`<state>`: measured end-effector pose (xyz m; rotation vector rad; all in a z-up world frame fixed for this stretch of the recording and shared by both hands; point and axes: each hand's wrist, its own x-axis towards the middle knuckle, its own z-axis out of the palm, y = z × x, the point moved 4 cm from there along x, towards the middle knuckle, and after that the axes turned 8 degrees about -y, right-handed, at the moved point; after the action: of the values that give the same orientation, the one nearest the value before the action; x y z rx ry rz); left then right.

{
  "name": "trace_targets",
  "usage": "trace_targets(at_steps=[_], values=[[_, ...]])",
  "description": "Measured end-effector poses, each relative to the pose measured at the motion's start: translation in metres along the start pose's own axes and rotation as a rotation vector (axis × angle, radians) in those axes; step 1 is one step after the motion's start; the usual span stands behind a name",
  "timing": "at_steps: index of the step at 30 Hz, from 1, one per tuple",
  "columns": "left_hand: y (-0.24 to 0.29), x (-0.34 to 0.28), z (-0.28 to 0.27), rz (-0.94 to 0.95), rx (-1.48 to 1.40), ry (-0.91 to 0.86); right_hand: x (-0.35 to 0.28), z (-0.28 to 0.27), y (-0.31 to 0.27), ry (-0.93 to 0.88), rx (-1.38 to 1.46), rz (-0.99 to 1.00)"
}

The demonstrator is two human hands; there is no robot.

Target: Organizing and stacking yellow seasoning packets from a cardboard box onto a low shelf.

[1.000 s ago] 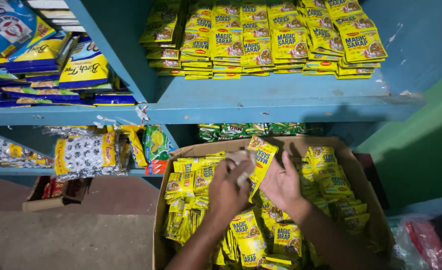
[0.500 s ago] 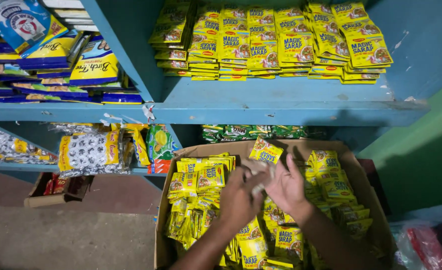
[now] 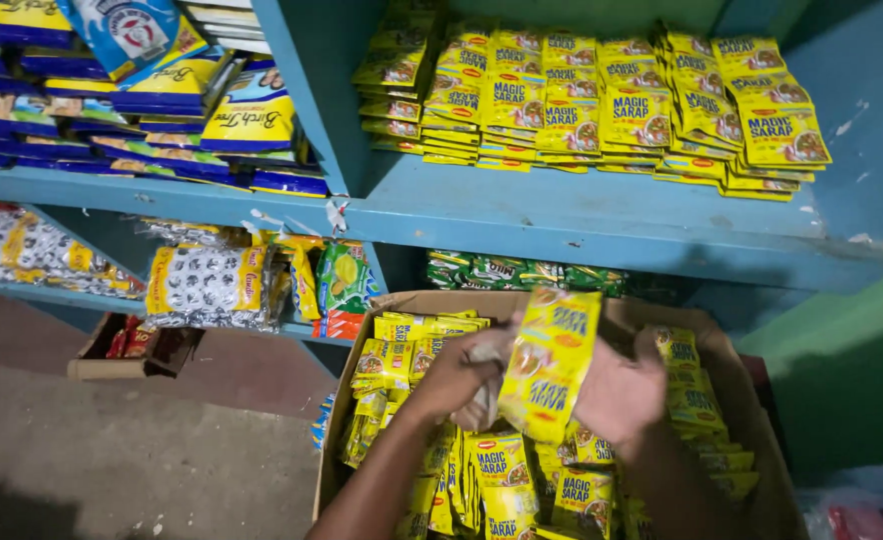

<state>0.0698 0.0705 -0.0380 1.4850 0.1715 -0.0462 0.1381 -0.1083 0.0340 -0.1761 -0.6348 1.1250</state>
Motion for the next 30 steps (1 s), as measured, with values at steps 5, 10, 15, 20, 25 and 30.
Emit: trace_targets(at_steps=[5,10,15,20,25,30], values=[[-0.009,-0.014,0.004,-0.22,-0.176,-0.347,0.004,-0.008,-0.02,0.11,-0.04,-0.117],[-0.023,-0.013,0.012,-0.182,-0.377,-0.438,0.007,-0.012,-0.022,0.218,-0.18,-0.19],[0.005,-0.021,0.03,0.0,0.128,-0.495,0.008,-0.04,-0.013,0.328,-0.245,-0.123],[0.029,-0.027,0.012,-0.122,0.048,-0.288,-0.007,-0.076,0.005,0.337,-0.343,0.109],[0.037,-0.032,0.006,-0.21,0.063,-0.223,-0.004,-0.073,0.0,0.266,-0.345,0.075],[0.031,-0.024,0.0,-0.078,0.071,-0.276,-0.002,-0.065,-0.004,0.213,-0.452,0.047]])
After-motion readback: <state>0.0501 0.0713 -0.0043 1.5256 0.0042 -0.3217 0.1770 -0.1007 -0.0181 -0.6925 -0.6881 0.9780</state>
